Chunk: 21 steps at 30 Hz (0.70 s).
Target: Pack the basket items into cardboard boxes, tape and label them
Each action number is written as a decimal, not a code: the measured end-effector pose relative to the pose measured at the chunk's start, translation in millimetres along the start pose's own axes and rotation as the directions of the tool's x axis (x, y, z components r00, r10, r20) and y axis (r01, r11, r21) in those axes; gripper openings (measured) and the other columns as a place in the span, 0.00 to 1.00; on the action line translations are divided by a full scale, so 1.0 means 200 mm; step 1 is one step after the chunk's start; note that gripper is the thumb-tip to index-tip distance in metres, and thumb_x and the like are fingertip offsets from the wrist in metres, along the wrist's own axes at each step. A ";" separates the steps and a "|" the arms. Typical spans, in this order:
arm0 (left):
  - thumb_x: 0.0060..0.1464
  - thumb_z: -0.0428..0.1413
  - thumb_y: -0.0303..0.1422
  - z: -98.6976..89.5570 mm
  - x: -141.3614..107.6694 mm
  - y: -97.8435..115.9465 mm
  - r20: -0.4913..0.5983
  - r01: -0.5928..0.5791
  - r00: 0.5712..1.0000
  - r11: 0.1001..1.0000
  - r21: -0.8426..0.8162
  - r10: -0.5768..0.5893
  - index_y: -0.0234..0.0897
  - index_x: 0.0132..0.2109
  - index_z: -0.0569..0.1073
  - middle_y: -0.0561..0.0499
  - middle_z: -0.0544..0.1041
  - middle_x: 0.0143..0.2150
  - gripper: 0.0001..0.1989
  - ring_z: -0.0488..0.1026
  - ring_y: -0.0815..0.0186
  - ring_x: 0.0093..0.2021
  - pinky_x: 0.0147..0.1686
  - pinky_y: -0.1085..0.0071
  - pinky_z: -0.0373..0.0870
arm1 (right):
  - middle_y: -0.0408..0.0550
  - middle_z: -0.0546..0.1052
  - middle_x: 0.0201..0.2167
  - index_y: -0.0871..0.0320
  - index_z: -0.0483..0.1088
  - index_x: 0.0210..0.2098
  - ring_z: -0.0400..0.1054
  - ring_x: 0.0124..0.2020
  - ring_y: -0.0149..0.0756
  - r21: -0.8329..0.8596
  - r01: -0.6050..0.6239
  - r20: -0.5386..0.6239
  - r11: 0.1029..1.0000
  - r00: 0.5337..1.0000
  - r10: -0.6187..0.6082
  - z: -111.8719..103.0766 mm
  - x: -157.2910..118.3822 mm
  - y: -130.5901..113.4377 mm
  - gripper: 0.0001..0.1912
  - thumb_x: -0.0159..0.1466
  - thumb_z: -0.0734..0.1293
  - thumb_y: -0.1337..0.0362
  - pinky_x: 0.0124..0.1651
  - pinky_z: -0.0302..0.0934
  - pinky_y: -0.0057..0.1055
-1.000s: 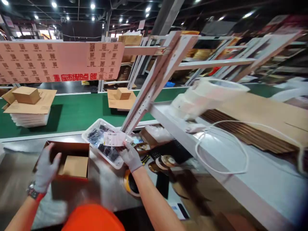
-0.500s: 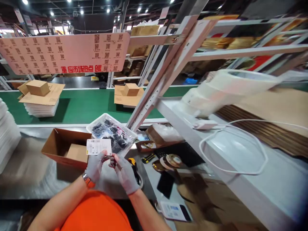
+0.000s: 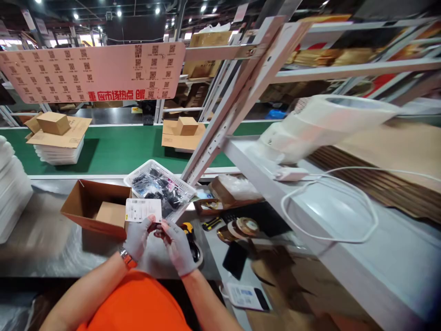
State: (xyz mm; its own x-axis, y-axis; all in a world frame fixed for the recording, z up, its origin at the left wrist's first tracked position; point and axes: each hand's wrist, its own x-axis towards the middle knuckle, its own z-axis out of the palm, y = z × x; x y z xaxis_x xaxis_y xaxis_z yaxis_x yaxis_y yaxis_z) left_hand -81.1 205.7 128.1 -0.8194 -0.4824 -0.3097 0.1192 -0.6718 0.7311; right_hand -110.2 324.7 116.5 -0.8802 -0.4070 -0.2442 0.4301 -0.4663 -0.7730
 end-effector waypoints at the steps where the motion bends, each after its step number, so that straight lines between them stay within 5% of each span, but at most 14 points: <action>1: 0.48 0.73 0.27 0.00 0.00 0.00 -0.013 -0.007 1.000 1.000 0.004 0.007 0.38 0.62 0.82 0.41 0.89 0.53 0.33 0.87 0.56 0.44 0.47 0.63 0.85 | 0.47 0.86 0.35 0.53 0.86 0.36 0.76 0.33 0.35 -0.011 0.008 0.002 1.000 1.000 -0.008 0.00 0.00 0.00 0.19 0.52 0.86 0.49 0.38 0.73 0.32; 16: 0.44 0.75 0.29 -0.01 -0.03 0.07 0.002 -0.001 1.000 0.998 -0.056 0.001 0.38 0.57 0.83 0.40 0.88 0.54 0.30 0.87 0.55 0.46 0.47 0.64 0.84 | 0.47 0.85 0.31 0.54 0.86 0.33 0.75 0.30 0.36 -0.062 0.036 -0.054 0.997 0.998 -0.039 0.04 0.00 0.04 0.19 0.51 0.86 0.48 0.37 0.72 0.33; 21: 0.42 0.78 0.35 -0.01 -0.03 0.08 0.032 0.055 0.998 0.998 0.037 -0.056 0.38 0.55 0.83 0.41 0.88 0.52 0.31 0.84 0.58 0.37 0.36 0.65 0.80 | 0.46 0.84 0.29 0.53 0.85 0.29 0.73 0.29 0.36 -0.131 0.112 -0.048 0.985 0.992 -0.119 0.07 0.00 0.06 0.19 0.53 0.85 0.45 0.37 0.71 0.34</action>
State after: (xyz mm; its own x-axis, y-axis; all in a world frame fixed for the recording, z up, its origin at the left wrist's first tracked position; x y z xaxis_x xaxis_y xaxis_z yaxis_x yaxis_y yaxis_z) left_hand -71.8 196.9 140.0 -0.8424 -0.4256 -0.3306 0.0530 -0.6760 0.7350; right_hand -102.9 308.1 116.2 -0.9336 -0.3105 -0.1786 0.2992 -0.4017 -0.8655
